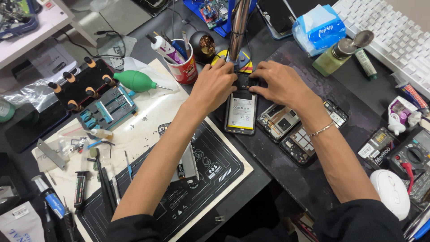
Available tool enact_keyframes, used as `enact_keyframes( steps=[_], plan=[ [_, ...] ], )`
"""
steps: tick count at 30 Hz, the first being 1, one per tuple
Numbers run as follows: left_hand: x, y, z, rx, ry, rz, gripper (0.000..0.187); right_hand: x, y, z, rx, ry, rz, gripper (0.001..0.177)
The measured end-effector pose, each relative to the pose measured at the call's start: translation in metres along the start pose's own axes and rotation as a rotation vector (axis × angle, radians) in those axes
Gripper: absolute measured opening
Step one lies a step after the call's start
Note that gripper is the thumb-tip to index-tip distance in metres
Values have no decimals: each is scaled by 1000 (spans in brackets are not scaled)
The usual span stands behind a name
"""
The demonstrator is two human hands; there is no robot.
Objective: The person uses a small screwdriver to remove screws from a disassembled smartphone chassis on a workbench. They then place a new battery into the chassis and connect its ribbon cable to the motherboard.
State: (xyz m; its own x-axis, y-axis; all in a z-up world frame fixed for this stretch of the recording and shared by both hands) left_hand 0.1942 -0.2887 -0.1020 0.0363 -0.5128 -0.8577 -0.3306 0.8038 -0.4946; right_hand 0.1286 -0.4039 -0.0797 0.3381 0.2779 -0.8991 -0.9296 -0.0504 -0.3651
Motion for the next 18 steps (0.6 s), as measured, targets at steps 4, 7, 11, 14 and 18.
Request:
enact_keyframes(
  steps=[4,7,11,14,18],
  plan=[
    [3,1,-15,206,-178,-65,13,2,-1,-10,61,-122,44,40],
    [7,6,-26,322,-363,-58,6,3,1,-17,39,-219,20,46],
    [8,7,-31,380,-415,-51,6,7,-1,-21,7,-276,-29,52],
    [5,8,-33,410,-433,-51,6,9,-1,-28,50,-330,-25,54],
    [0,11,-34,435,-482,-45,8,10,0,-31,62,-360,4,50]
  ],
)
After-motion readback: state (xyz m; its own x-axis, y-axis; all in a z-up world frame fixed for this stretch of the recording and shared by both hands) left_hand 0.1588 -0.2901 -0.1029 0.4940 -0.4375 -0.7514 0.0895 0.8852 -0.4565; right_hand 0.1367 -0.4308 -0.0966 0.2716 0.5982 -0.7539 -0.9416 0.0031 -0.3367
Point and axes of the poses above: each hand's wrist, its own y-axis away from the middle knuckle, its own x-axis out of the palm, z = x × y, the point moved 8 cm from there along -y, towards the middle knuckle, and after that the axes turned 8 degrees about -z, right-handed, at the moved point
